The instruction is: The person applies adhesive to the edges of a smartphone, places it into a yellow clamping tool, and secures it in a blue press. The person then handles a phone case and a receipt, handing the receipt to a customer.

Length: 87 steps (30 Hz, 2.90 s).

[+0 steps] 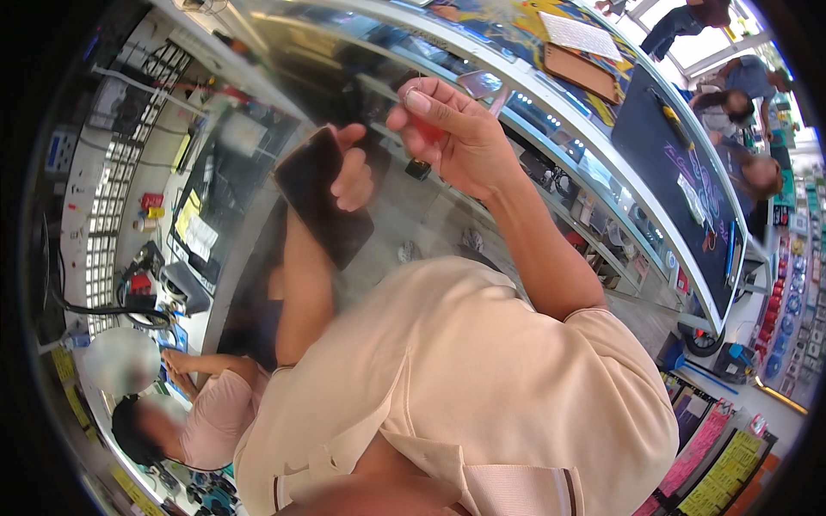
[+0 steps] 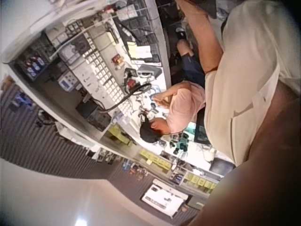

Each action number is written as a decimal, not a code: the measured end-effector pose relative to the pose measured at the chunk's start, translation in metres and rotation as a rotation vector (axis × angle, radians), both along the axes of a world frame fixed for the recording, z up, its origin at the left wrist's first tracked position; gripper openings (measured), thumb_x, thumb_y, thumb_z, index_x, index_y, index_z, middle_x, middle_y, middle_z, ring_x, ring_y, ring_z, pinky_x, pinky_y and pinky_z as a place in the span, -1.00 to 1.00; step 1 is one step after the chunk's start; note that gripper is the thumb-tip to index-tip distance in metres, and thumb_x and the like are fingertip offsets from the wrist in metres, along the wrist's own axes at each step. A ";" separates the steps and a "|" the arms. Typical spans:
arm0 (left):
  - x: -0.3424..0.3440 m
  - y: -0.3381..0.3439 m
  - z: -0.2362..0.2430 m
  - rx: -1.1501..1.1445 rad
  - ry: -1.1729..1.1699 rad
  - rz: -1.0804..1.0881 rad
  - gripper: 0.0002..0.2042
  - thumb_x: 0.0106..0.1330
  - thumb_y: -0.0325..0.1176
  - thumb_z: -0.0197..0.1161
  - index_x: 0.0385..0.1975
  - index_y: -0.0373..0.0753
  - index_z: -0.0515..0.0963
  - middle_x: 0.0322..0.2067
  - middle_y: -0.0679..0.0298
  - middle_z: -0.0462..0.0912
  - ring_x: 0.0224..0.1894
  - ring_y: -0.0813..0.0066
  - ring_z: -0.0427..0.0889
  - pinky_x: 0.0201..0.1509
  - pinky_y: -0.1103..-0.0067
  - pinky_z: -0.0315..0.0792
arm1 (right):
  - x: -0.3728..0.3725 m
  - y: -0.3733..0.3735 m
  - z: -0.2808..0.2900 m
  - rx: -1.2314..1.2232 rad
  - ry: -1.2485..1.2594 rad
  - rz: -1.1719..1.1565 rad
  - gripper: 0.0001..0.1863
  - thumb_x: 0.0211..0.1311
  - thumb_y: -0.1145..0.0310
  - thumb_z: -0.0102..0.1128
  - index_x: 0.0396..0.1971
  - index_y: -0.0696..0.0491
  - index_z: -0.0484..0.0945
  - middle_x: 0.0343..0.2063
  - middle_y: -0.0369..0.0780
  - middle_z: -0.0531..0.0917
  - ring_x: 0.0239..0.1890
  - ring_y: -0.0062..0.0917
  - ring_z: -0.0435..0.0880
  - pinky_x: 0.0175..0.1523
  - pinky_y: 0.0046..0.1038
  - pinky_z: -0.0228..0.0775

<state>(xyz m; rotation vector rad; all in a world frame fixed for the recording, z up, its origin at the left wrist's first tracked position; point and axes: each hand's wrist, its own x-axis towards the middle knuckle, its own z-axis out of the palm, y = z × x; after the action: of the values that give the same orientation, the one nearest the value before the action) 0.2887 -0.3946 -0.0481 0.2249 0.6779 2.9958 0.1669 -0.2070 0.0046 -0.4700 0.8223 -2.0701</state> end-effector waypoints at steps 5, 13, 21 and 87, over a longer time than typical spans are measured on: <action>-0.036 0.047 0.056 -0.561 -0.204 0.077 -0.59 0.59 -0.08 0.19 0.15 -0.31 0.52 -0.36 0.31 0.63 -0.44 0.68 0.55 -0.43 0.74 0.34 | -0.016 0.042 -0.003 -0.004 -0.047 -0.096 -0.82 0.55 0.32 0.20 -0.01 0.06 0.56 -0.23 -0.23 0.68 -0.41 -0.66 0.60 -0.46 -0.68 0.47; -0.081 0.103 0.057 -0.691 -0.211 0.162 -0.69 0.55 -0.16 0.29 0.07 -0.25 0.53 -0.27 0.36 0.66 -0.27 0.74 0.62 -0.24 0.75 0.51 | -0.047 0.089 -0.011 0.054 0.060 -0.196 -0.84 0.52 0.34 0.23 -0.05 0.08 0.57 -0.24 -0.24 0.68 -0.37 -0.67 0.61 -0.42 -0.67 0.57; -0.101 0.110 0.061 -0.645 -0.272 0.259 -0.66 0.61 -0.12 0.15 0.05 -0.32 0.55 -0.34 0.27 0.62 -0.68 0.72 0.36 -0.62 0.75 0.21 | -0.075 0.115 0.006 0.555 0.792 -0.243 -0.74 0.53 0.32 0.24 0.05 0.10 0.73 -0.25 -0.34 0.68 -0.35 -0.69 0.54 -0.32 -0.59 0.39; -0.080 0.051 0.039 0.144 -0.244 0.850 -0.53 0.47 0.23 0.21 -0.22 -0.12 0.57 -0.37 0.23 0.69 -0.39 0.27 0.69 -0.25 0.32 0.62 | 0.008 0.043 0.011 0.637 0.896 0.042 -0.72 0.42 0.27 0.22 -0.41 0.19 0.59 -0.66 -0.06 0.50 -0.65 -0.26 0.37 -0.47 -0.30 0.28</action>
<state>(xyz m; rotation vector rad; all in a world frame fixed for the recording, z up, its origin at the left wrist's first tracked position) 0.2083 -0.3437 -0.0090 -0.5656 0.6469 3.7613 0.1750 -0.1641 0.0156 -1.0423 1.8777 -1.3774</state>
